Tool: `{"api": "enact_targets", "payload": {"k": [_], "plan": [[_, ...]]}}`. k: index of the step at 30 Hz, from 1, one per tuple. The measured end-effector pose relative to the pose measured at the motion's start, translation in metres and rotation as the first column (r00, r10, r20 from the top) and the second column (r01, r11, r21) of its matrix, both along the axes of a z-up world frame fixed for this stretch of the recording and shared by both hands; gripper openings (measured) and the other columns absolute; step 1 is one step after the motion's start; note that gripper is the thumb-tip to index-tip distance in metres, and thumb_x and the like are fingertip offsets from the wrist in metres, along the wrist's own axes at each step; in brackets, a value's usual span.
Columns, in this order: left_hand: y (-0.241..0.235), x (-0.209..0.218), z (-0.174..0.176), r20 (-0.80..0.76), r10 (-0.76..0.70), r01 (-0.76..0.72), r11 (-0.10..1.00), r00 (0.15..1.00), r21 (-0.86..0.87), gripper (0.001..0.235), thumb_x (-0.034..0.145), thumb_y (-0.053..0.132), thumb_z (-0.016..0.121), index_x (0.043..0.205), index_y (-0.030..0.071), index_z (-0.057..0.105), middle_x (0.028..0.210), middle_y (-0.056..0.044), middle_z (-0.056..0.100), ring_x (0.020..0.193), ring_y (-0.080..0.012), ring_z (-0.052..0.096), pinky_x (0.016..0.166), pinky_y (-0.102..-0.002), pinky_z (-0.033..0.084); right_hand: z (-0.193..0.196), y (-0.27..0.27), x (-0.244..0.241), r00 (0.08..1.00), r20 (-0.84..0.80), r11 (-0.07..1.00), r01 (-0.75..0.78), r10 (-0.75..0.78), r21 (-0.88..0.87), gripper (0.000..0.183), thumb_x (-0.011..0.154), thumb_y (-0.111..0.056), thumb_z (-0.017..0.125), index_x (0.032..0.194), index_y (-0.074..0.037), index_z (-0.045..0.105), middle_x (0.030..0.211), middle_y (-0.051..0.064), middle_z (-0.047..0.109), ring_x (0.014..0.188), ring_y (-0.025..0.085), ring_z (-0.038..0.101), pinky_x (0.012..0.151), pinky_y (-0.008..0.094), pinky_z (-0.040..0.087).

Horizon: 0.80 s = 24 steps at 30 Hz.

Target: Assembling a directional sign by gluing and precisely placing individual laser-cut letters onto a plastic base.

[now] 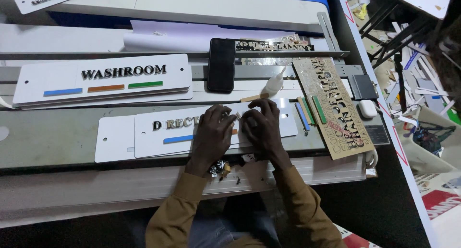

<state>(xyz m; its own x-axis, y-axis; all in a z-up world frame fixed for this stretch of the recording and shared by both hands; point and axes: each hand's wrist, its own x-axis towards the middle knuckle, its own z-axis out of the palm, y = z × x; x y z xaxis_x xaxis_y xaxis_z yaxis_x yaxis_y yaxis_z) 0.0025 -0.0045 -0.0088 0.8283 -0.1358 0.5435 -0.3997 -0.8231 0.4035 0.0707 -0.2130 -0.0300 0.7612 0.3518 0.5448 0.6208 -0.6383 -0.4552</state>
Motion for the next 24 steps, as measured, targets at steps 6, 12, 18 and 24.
{"api": "enact_targets", "payload": {"k": [6,12,18,24], "plan": [[-0.0006,0.0003,-0.0012,-0.009,0.013,-0.013,0.999,1.000,0.038,0.025,0.115,0.025,0.062,0.122,0.018,0.085,0.134,-0.007,0.071,0.146,-0.0332,0.059,0.109,-0.048,0.053,-0.0024,-0.0008,0.0004,1.000,0.011,1.000,0.000,0.000,-0.023,0.014,0.088,-0.018,0.086,0.100,-0.019,0.079,0.127,0.004,0.068,0.143,0.041,0.054,0.110,0.058,0.049],[0.0003,0.0014,-0.0025,0.033,0.007,-0.009,0.999,0.999,0.050,0.024,0.112,0.021,0.062,0.122,0.018,0.084,0.133,-0.007,0.071,0.145,-0.0321,0.059,0.108,-0.046,0.051,-0.0011,-0.0025,0.0017,1.000,-0.006,1.000,-0.017,0.017,-0.014,0.013,0.088,-0.019,0.084,0.100,-0.017,0.079,0.126,0.007,0.067,0.140,0.045,0.055,0.108,0.061,0.049],[-0.0008,0.0007,0.0007,0.023,0.013,-0.015,0.998,1.000,0.064,0.025,0.112,0.022,0.061,0.124,0.018,0.084,0.134,-0.008,0.071,0.144,-0.0322,0.059,0.108,-0.046,0.051,0.0023,-0.0041,-0.0018,0.999,-0.024,0.999,-0.032,0.032,-0.003,0.016,0.089,-0.020,0.083,0.104,-0.017,0.080,0.128,0.009,0.067,0.141,0.047,0.054,0.108,0.063,0.049],[-0.0022,-0.0006,0.0050,0.012,0.015,-0.016,0.998,1.000,0.061,0.026,0.113,0.022,0.060,0.122,0.017,0.085,0.134,-0.008,0.071,0.145,-0.0322,0.059,0.108,-0.045,0.050,0.0003,-0.0047,0.0007,0.999,0.000,0.999,-0.036,0.036,0.016,0.015,0.090,-0.019,0.083,0.104,-0.018,0.079,0.127,0.007,0.067,0.138,0.047,0.056,0.109,0.062,0.049]]}}
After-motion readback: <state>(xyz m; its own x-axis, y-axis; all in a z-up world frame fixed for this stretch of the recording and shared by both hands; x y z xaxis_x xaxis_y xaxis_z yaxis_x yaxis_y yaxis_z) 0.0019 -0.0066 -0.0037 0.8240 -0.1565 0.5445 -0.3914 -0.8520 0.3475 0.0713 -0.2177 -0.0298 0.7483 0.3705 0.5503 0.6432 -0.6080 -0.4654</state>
